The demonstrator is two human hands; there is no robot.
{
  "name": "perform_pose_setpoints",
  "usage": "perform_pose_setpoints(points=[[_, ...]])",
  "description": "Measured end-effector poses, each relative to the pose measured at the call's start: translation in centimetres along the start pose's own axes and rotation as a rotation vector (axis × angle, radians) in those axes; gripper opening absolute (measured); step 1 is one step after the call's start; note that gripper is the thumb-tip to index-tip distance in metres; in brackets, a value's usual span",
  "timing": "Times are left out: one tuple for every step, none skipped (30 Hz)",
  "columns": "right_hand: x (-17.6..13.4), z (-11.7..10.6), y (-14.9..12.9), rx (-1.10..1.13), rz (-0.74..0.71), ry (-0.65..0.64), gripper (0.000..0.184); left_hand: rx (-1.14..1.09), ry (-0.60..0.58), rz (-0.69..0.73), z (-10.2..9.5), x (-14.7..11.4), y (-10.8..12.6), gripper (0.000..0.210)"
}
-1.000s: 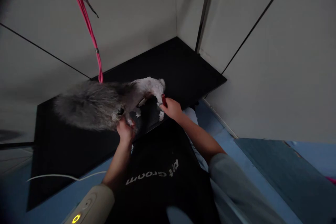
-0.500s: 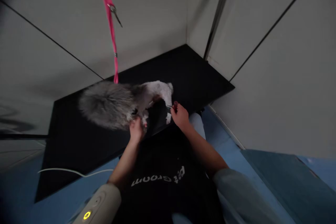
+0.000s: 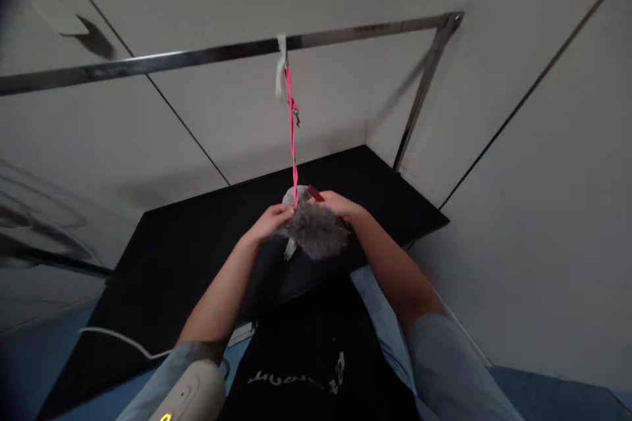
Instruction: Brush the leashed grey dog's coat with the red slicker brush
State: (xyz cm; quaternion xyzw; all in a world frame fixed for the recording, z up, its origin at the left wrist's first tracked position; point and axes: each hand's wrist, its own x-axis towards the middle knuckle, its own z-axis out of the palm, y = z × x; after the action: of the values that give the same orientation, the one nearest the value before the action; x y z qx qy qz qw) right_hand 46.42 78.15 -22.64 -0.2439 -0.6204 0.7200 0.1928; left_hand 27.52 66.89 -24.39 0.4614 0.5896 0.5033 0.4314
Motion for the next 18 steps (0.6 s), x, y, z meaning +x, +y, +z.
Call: perform_pose_setpoints(points=[[-0.5,-0.1,0.3,-0.056,-0.008,-0.006,0.032,0.052,-0.04,0.025,1.1,0.0,0.0,0.033],[-1.1,-0.1,0.8,-0.106,-0.026,0.002,0.031,0.096,-0.021,0.052,2.0,-0.1,-0.2,0.03],[-1.7,-0.2,1.4,-0.152,-0.049,0.022,0.029,0.125,0.001,0.07,2.8,-0.3,-0.5,0.028],[-2.2,-0.1,2.0,-0.194,-0.078,0.051,0.027,0.13,0.022,0.086,3.4,-0.5,-0.8,0.027],[-2.7,0.0,2.4,-0.236,-0.117,0.083,0.023,0.119,0.013,0.095,3.9,-0.8,-1.0,0.027],[-3.0,0.1,2.8,-0.28,-0.163,0.105,0.017,0.094,-0.012,0.1,4.2,-1.0,-1.1,0.028],[-3.2,0.3,2.9,-0.327,-0.207,0.113,0.013,0.065,-0.04,0.105,4.5,-1.2,-1.1,0.029],[-3.4,0.4,2.8,-0.371,-0.242,0.107,0.012,0.041,-0.055,0.115,4.8,-1.4,-0.9,0.03],[-3.4,0.5,2.6,-0.406,-0.263,0.091,0.012,0.025,-0.054,0.131,5.0,-1.6,-0.6,0.03],[-3.4,0.6,2.2,-0.435,-0.263,0.065,0.012,0.014,-0.039,0.15,5.1,-1.8,-0.2,0.029],[-3.4,0.6,1.6,-0.458,-0.248,0.037,0.012,0.008,-0.017,0.169,5.2,-1.8,0.4,0.028],[-3.3,0.5,1.0,-0.476,-0.232,0.018,0.014,0.003,0.006,0.182,5.2,-1.9,1.0,0.026],[-3.2,0.3,0.2,-0.492,-0.225,0.018,0.016,-0.008,0.033,0.188,5.0,-1.9,1.7,0.024],[-3.1,0.1,-0.5,-0.505,-0.227,0.044,0.018,-0.027,0.064,0.188,4.7,-2.0,2.4,0.023],[-2.8,-0.2,-1.3,-0.515,-0.232,0.094,0.019,-0.059,0.105,0.189,4.3,-2.1,3.1,0.022],[-2.6,-0.6,-2.0,-0.512,-0.24,0.172,0.019,-0.104,0.157,0.2,3.8,-2.2,3.8,0.023],[-2.2,-1.0,-2.6,-0.495,-0.248,0.263,0.019,-0.152,0.21,0.232,3.2,-2.5,4.4,0.025],[-1.8,-1.4,-3.0,-0.474,-0.246,0.343,0.018,-0.185,0.248,0.264,2.5,-2.9,4.8,0.027]])
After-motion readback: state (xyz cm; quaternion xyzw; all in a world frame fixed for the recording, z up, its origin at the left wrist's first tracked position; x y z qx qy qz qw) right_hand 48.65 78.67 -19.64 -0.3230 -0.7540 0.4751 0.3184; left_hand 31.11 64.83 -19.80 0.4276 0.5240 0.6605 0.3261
